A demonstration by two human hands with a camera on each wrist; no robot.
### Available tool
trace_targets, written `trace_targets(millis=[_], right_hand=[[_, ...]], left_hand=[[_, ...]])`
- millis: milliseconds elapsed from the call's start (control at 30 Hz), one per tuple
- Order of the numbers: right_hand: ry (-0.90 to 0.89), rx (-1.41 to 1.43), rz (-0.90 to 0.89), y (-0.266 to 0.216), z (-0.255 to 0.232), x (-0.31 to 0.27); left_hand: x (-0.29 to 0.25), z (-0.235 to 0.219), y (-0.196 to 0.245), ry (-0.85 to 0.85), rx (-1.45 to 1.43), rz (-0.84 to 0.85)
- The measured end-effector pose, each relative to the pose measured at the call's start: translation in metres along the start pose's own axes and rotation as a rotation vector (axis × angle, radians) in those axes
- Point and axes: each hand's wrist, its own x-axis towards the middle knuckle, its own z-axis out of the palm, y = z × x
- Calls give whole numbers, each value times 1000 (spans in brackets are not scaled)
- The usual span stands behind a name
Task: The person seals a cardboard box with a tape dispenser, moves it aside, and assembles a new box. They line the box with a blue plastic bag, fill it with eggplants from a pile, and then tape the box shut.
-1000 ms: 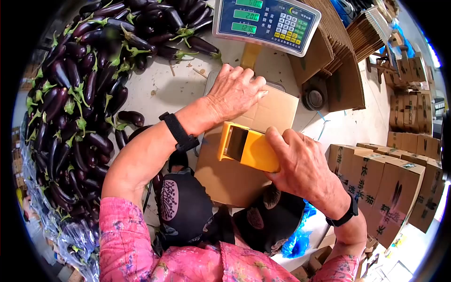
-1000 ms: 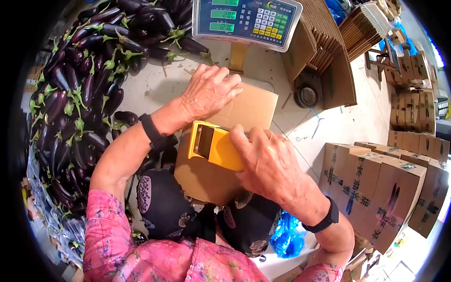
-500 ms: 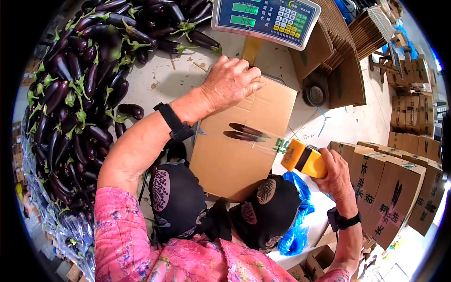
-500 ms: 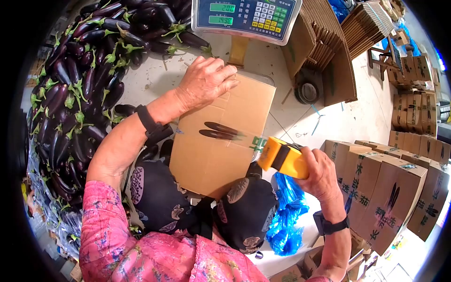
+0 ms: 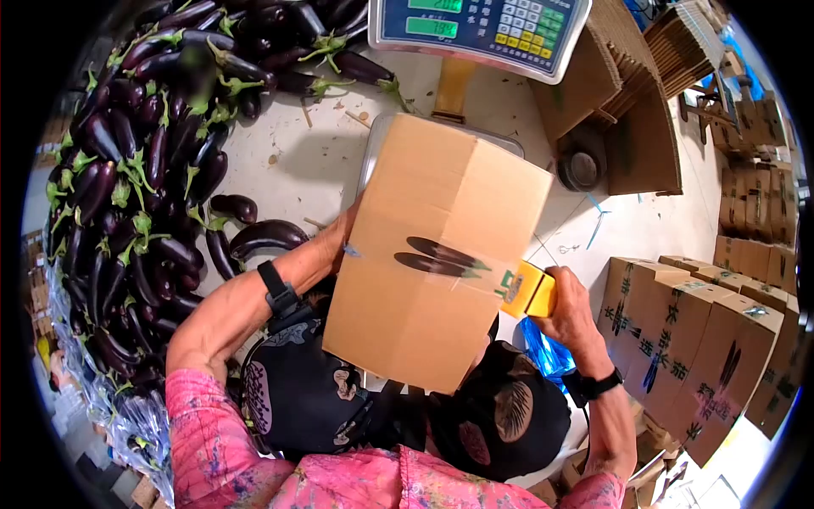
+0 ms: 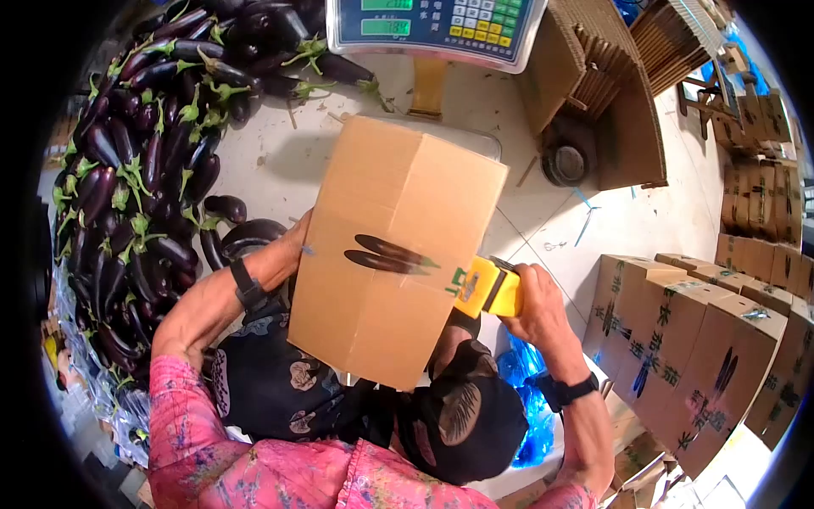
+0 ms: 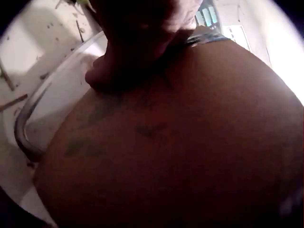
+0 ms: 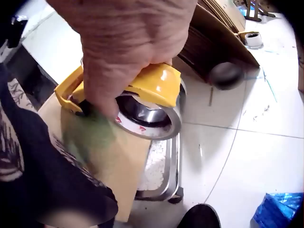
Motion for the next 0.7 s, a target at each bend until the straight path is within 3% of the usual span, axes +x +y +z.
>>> trace_targets(millis=[200, 333, 400, 467, 533, 600, 633, 700], right_hand=[[70, -106, 122, -54, -57, -24], [23, -299, 193, -109, -81, -8], [-9, -320, 198, -123, -74, 9], [-14, -325, 159, -145, -68, 36], [-16, -314, 69, -162, -56, 65], [-69, -336, 33, -179, -43, 98], [-91, -344, 23, -187, -37, 111], [-119, -319, 0, -193, -32, 129]], left_hand=[[-1, 3, -32, -120, -159, -37], [46, -15, -49, -173, -139, -25], [59, -34, -47, -123, -64, -9], [56, -64, -32, 57, -3, -15], [38, -72, -14, 195, 90, 48], [6, -50, 21, 289, 202, 208], [-7, -35, 35, 129, 285, 269], [-5, -22, 39, 151, 503, 458]])
